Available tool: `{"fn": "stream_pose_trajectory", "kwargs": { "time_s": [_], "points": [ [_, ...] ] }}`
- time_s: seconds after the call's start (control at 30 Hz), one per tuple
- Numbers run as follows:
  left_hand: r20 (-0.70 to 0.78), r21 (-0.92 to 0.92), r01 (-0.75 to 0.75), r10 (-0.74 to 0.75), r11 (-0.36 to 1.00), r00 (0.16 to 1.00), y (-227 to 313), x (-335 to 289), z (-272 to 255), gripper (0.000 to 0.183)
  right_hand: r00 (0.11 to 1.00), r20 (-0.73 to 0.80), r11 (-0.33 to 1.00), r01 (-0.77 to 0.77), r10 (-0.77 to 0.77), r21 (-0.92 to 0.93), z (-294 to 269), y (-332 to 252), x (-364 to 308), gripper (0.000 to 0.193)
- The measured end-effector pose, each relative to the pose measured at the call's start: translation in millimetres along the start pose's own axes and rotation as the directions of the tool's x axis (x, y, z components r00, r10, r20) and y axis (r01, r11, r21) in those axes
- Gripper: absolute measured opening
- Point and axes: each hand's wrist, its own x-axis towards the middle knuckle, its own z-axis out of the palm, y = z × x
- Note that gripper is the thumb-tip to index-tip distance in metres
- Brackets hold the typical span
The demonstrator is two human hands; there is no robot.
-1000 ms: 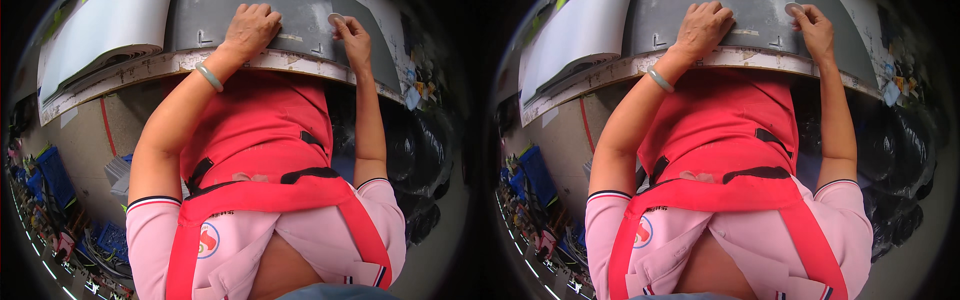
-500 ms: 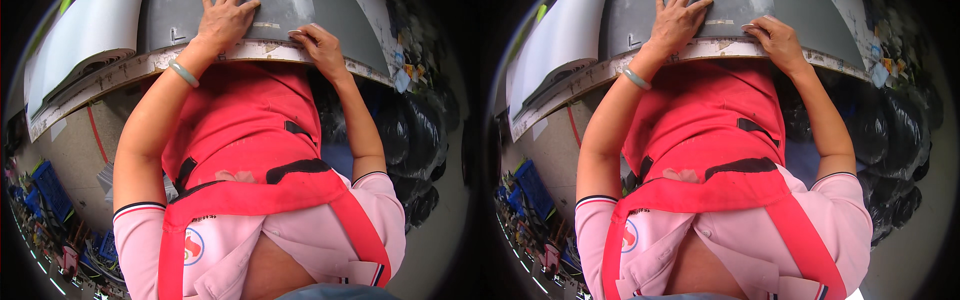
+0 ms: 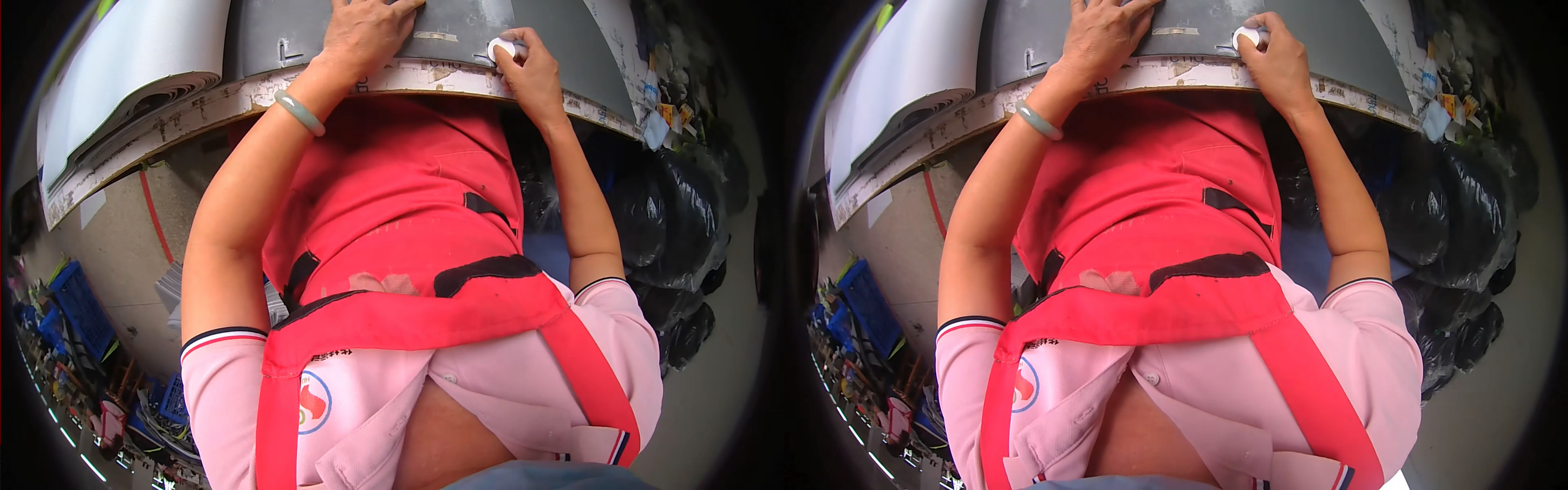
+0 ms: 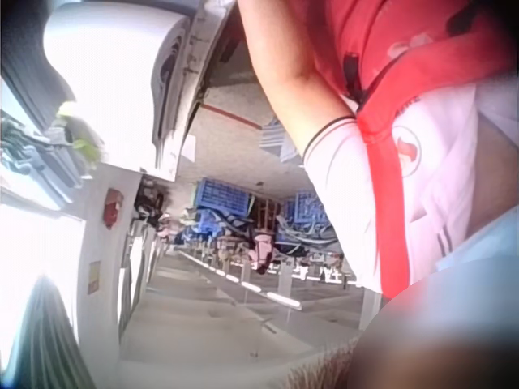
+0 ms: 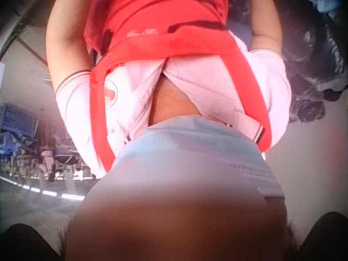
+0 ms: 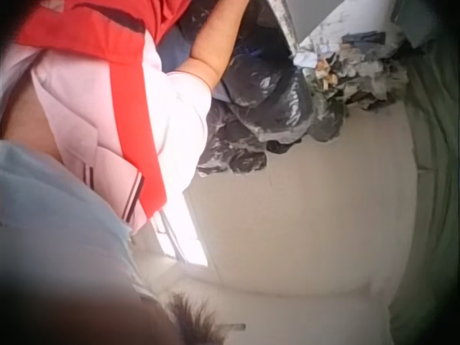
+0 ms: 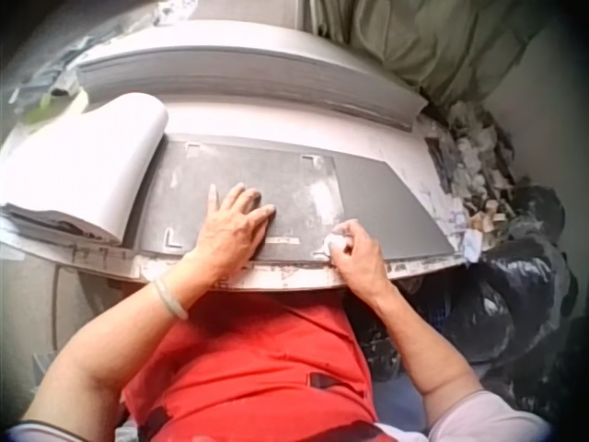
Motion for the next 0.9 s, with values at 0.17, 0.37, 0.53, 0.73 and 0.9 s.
{"fn": "stream_pose_trajectory", "kwargs": {
  "time_s": [0.17,0.37,0.53,0.73,0.9],
  "points": [
    [-0.036,0.022,-0.015,0.016,1.0,0.999,-5.2,-1.0,2.9,0.027,0.926,0.352,0.99,-0.144,0.137,-0.008,-33.7,-17.9,26.4,0.025],
    [-0.137,0.141,-0.059,0.078,0.988,0.988,-9.9,-6.5,15.9,0.032,0.98,0.193,0.992,-0.058,0.036,0.108,-20.9,-0.5,88.6,0.028],
    [-0.018,0.103,-0.01,0.012,0.995,1.0,-6.6,-7.0,15.5,0.033,0.964,0.007,0.948,0.264,-0.267,-0.18,2.8,7.1,155.0,0.024],
    [-0.022,0.08,0.005,-0.003,0.997,1.0,-7.2,-6.1,13.3,0.032,0.95,0.033,0.911,0.308,-0.311,-0.274,10.5,-0.3,189.9,0.02],
    [-0.022,0.068,0.018,-0.016,0.998,1.0,-9.4,-7.0,13.3,0.031,0.888,0.046,0.852,0.453,-0.457,-0.264,21.5,-4.7,201.5,0.018]
  ]
}}
